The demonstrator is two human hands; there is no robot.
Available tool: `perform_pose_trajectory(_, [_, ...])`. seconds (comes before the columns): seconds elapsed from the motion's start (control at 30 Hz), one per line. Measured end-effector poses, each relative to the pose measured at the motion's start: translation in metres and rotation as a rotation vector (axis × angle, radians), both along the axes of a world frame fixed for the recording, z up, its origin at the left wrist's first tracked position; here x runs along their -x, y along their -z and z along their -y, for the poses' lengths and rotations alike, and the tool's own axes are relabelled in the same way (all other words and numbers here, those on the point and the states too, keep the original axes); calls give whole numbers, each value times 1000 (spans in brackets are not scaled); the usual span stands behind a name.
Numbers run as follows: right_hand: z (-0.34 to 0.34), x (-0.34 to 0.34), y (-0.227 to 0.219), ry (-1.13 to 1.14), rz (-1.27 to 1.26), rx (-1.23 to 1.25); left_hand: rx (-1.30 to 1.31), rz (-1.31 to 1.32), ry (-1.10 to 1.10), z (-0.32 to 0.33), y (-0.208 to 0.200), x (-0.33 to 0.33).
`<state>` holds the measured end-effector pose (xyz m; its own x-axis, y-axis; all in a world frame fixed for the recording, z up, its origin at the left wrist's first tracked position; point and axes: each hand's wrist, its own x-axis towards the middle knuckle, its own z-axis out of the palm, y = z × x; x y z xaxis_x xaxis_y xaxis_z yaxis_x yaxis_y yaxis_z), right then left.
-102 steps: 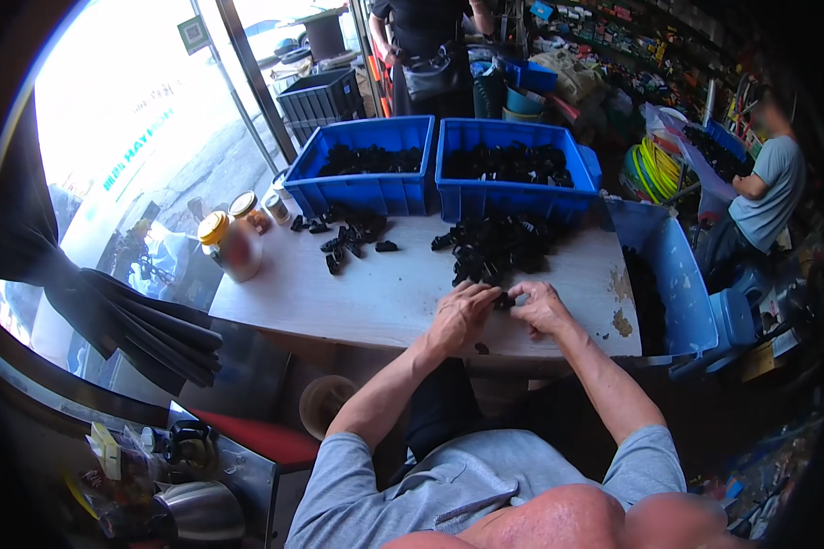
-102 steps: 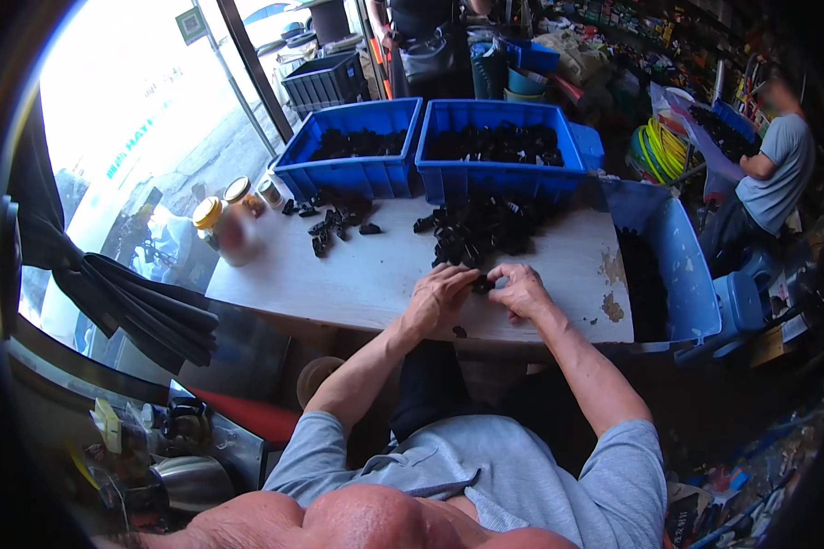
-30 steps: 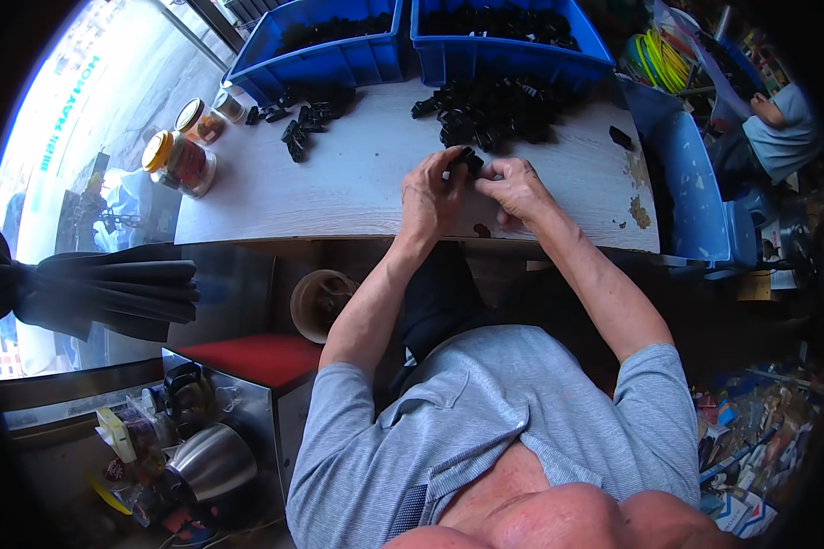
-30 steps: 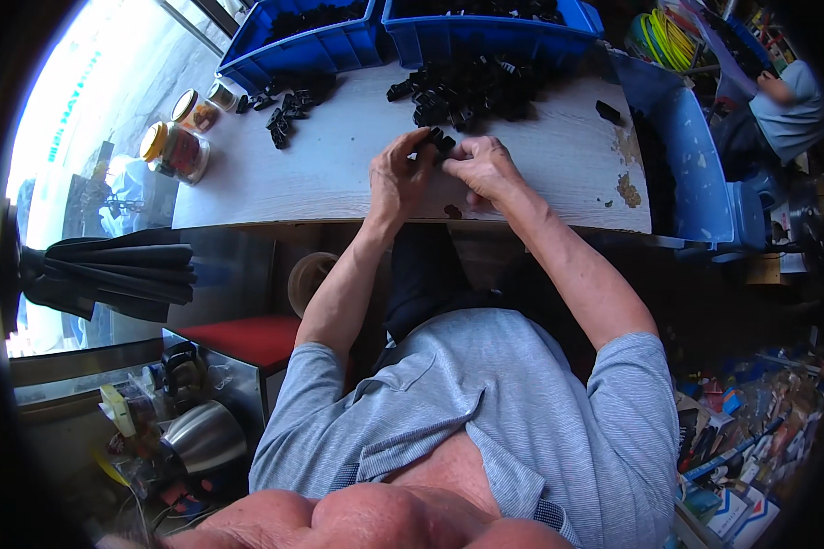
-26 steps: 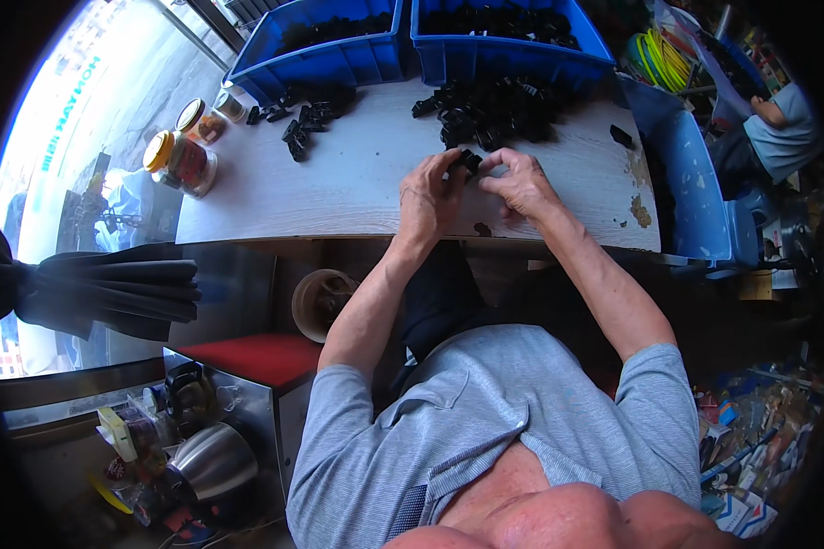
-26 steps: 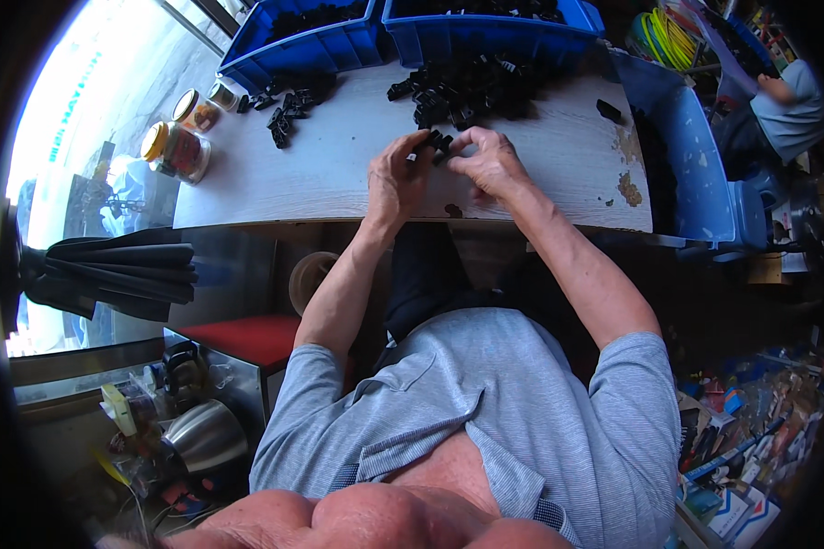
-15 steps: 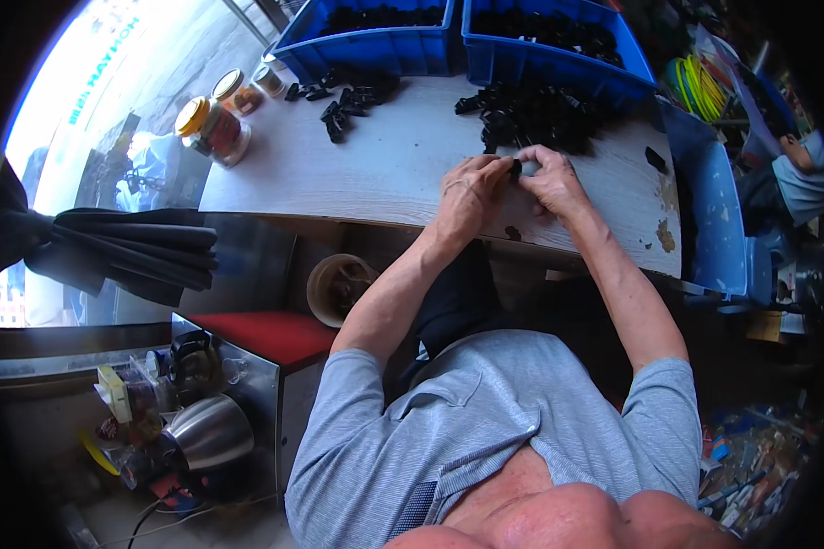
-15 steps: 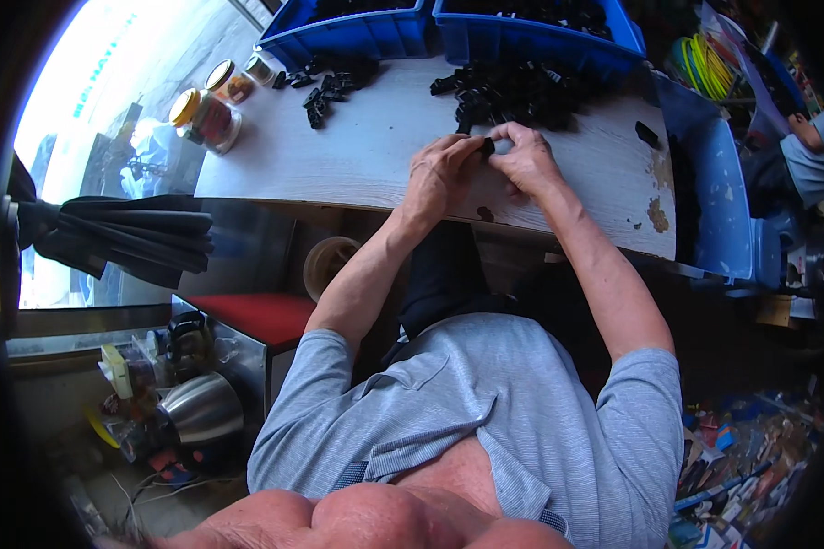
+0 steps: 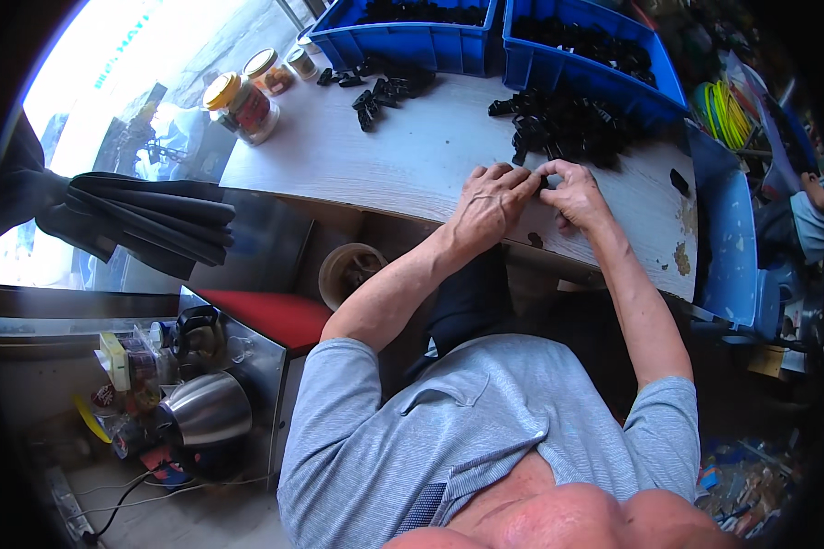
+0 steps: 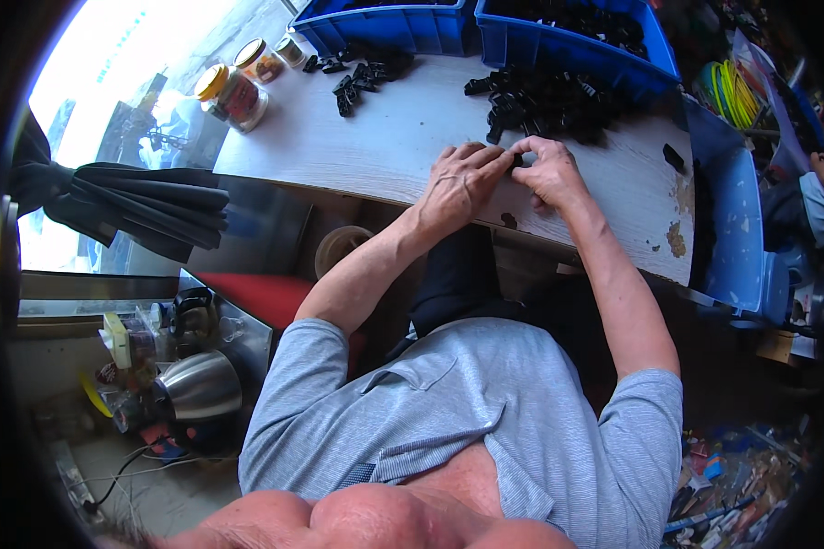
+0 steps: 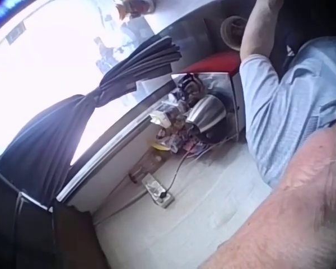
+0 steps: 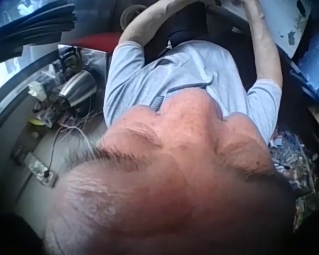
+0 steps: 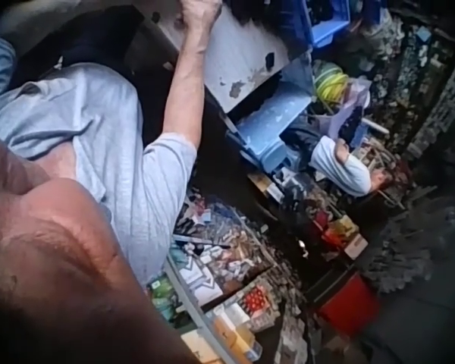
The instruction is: The recorder is assembling small black mechanical components by hand at a workbench.
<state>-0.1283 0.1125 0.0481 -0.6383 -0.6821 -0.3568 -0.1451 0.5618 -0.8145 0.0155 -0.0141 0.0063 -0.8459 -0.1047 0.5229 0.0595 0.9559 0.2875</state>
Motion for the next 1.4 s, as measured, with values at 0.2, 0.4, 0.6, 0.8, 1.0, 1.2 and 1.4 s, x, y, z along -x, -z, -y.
perform_pose_trajectory(0.2, [1, -3, 0, -37, -29, -4, 14, 122, -24, -8, -5, -7])
perform_pose_trajectory(0.4, [-9, -4, 5, 2, -83, 6, -46, 19, 2, -5, 6, -12])
perform_pose_trajectory(0.6, [-45, 0, -4, 251, 193, 180, -98, -410, -681, 123, 0, -44])
perform_pose_trajectory(0.8, [-111, 85, 9, 761, 88, 513, 51, -15, -893, 185, 20, -54])
perform_pose_trajectory(1.0, [-108, 87, 0, 855, 62, 477, 78, -73, -849, 178, 17, -48])
perform_pose_trajectory(1.2, [-50, 63, 7, 686, 222, 371, 60, -102, -879, 172, 15, -33])
perform_pose_trajectory(1.4, [-14, 55, 12, 631, 232, 290, -33, -98, -925, 163, 6, -28])
